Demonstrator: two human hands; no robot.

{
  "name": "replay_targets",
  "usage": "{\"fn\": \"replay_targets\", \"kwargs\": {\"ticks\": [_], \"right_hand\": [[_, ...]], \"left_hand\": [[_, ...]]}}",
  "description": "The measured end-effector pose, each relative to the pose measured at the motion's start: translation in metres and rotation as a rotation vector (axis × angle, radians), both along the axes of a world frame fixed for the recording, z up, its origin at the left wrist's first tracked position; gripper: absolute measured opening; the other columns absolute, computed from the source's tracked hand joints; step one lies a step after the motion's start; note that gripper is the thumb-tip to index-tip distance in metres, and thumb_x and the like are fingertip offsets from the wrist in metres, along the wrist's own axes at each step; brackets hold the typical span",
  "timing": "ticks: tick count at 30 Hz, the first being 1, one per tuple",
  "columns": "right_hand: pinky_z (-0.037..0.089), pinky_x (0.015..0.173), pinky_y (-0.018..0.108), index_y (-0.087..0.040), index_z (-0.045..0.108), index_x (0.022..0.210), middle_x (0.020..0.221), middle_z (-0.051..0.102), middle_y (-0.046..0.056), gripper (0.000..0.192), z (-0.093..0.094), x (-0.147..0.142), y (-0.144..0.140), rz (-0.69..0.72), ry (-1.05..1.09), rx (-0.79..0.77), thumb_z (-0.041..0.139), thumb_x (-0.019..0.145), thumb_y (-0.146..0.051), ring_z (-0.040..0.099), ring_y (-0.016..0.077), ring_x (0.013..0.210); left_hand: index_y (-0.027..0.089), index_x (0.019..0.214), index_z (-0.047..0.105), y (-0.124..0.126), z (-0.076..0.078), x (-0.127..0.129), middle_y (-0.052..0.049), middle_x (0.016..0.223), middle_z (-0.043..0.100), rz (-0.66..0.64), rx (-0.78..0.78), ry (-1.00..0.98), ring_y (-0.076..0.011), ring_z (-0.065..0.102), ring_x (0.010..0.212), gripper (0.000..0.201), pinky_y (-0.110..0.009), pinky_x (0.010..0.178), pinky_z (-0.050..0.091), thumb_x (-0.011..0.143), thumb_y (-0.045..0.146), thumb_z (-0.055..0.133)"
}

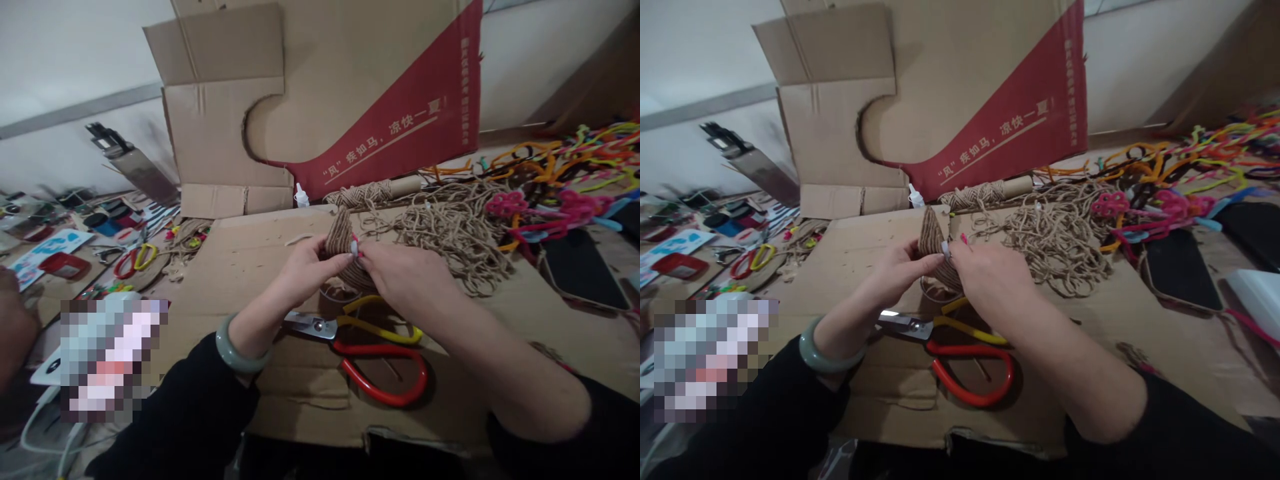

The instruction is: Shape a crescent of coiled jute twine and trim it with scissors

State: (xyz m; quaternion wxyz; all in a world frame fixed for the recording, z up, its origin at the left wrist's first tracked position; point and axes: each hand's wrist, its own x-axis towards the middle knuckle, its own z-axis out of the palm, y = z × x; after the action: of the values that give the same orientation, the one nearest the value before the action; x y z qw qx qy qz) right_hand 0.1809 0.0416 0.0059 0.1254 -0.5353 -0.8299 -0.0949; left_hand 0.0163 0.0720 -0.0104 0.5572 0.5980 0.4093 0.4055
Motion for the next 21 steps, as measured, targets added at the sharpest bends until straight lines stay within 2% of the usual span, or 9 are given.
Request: {"fn": "replay_targets", "kwargs": {"ticks": [5,8,12,16,18,21], "right_hand": [[0.037,0.064,0.031,-0.017,0.061,0.085,0.068,0.067,0.005,0.016,-0.0005,0.005,0.0044,0.104,-0.072,0.099,0.046,0.087,-0.01,0.065,0.0195,0.068],[0.039,0.072,0.034,-0.017,0.06,0.083,0.068,0.067,0.004,0.017,-0.0035,0.0057,0.0061,0.154,-0.045,0.112,0.046,0.085,-0.007,0.066,0.0201,0.07],[0.04,0.077,0.037,-0.017,0.063,0.086,0.068,0.068,0.004,0.018,-0.0077,0.0066,0.0069,0.166,0.001,0.144,0.048,0.083,-0.007,0.065,0.021,0.07],[0.04,0.084,0.037,-0.016,0.064,0.1,0.083,0.071,0.005,0.022,-0.0068,0.0082,0.0064,0.222,0.115,0.293,0.047,0.088,-0.012,0.063,0.0198,0.08],[0.04,0.083,0.034,-0.017,0.066,0.098,0.091,0.071,0.006,0.019,-0.0049,0.0084,0.0054,0.235,0.203,0.395,0.048,0.09,-0.018,0.061,0.0194,0.085],[0.039,0.081,0.033,-0.019,0.067,0.092,0.09,0.07,0.006,0.017,-0.0029,0.0072,0.0033,0.229,0.261,0.501,0.051,0.09,-0.022,0.058,0.0189,0.086]], "left_hand": [[0.013,0.085,0.066,0.0002,-0.0006,-0.0031,-0.004,0.076,0.068,0.04,-0.059,0.117,-0.011,0.059,0.063,0.024,-0.023,0.056,0.047,0.07,0.032,0.068],[0.013,0.081,0.065,-0.0014,0.0016,-0.0013,-0.003,0.07,0.065,0.072,-0.125,0.099,-0.008,0.054,0.054,0.024,-0.019,0.046,0.041,0.068,0.032,0.07],[0.013,0.077,0.063,-0.0047,0.0064,0.0023,-0.002,0.069,0.064,0.101,-0.137,0.004,-0.0074,0.053,0.053,0.02,-0.019,0.046,0.043,0.066,0.028,0.071],[0.013,0.08,0.063,-0.007,0.009,0.0035,-0.003,0.072,0.065,0.127,-0.151,-0.041,-0.0092,0.057,0.058,0.021,-0.02,0.048,0.046,0.065,0.026,0.07],[0.013,0.081,0.063,-0.0076,0.0092,0.0036,-0.003,0.073,0.066,0.143,-0.147,-0.071,-0.0093,0.058,0.058,0.022,-0.019,0.049,0.046,0.065,0.027,0.07],[0.014,0.081,0.064,-0.0082,0.0085,0.0042,-0.002,0.074,0.066,0.173,-0.131,-0.117,-0.0088,0.058,0.059,0.023,-0.019,0.05,0.048,0.065,0.028,0.071]]}}
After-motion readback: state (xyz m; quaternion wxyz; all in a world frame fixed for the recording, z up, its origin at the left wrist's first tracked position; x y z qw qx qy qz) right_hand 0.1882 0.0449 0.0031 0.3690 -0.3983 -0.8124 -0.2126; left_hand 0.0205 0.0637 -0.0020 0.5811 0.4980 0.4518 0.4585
